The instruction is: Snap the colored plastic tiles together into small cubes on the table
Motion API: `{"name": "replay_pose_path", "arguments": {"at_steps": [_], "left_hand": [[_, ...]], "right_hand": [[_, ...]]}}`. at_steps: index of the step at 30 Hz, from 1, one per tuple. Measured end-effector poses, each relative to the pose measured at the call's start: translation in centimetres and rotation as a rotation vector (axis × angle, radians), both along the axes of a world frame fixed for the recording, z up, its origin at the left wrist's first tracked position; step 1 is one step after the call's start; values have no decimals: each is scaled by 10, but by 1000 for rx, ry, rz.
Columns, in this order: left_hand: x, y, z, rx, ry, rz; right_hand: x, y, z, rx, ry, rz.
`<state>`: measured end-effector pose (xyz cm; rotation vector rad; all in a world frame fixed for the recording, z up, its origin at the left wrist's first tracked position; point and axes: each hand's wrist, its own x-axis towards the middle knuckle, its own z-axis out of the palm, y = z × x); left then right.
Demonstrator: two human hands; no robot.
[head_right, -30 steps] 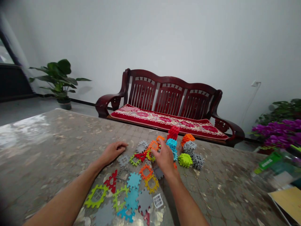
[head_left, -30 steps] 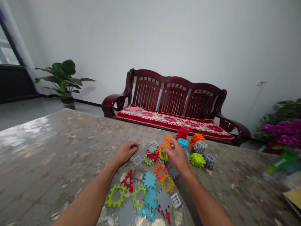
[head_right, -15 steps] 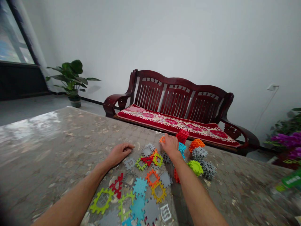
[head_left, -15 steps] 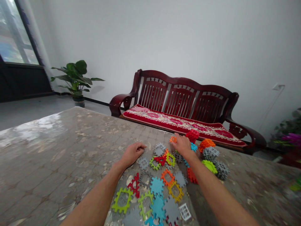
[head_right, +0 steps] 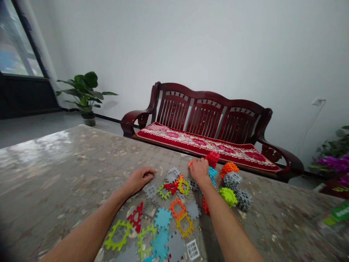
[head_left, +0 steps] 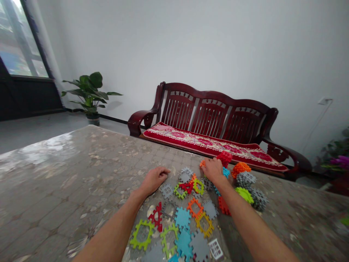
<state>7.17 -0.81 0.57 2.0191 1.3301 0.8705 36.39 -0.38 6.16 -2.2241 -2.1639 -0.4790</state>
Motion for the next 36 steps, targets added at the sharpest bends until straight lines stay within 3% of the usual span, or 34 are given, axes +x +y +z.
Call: {"name": "replay_pose_path", "arguments": {"at_steps": [9, 14, 18, 30, 36], "left_hand": [[0, 1, -3, -10, 3, 4], [0, 1, -2, 4, 18, 1], [0, 1, 0, 6, 35, 0], [0, 1, 0, 5, 32, 0], [-1, 3, -4, 12, 39, -17]], "right_hand": [[6, -17, 9, 51, 46, -15], [35, -43, 24, 156, 162, -211], [61, -55, 30, 115, 263, -303], [83, -51, 0, 93, 462, -198], [85, -56, -1, 97, 478, -147]]}}
